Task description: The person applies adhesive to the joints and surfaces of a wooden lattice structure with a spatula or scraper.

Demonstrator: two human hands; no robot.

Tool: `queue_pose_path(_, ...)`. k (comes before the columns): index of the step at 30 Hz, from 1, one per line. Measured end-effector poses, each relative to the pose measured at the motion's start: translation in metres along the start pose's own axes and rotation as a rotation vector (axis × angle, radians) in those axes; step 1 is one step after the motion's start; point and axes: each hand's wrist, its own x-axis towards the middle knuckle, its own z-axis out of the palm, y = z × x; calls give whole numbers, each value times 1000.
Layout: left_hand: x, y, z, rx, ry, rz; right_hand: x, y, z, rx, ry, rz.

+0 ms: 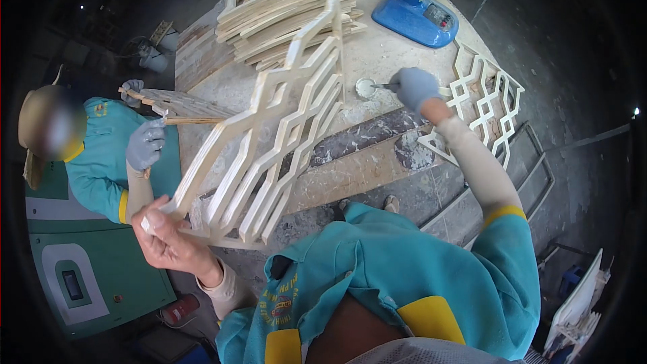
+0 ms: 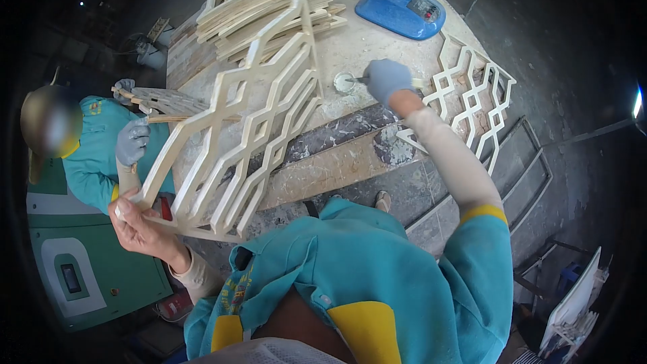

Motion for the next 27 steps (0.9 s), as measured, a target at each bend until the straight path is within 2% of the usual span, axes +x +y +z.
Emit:
queue_pose_path(3, -10, -18, -10, 11, 48, 40, 38, -8, 40, -108, 13, -39)
queue_pose_path(9, -23, -31, -22, 86, 93, -21, 66, -14, 58, -185, 36, -171)
queue_pose_path(16, -36, -50, -28, 122, 162, 64, 59, -10, 53, -130, -16, -134)
queue_pose_path(19, -42, -65, -33, 111, 157, 81, 48, -3, 41, -27, -72, -90)
queue_pose_path(21, -49, -70, -35, 84, 146, 26, 44, 9, 37, 379, -255, -11)
queue_pose_path(22, -53, -73, -36, 82, 148, -6, 40, 14, 39, 374, -264, -30)
queue_pose_path(24, -64, -85, -43, 67, 143, -23, 18, 16, 50, 716, -162, -133)
queue_pose_path(27, -80, -94, -49, 48, 134, -58, -42, -21, 17, 908, -162, -168)
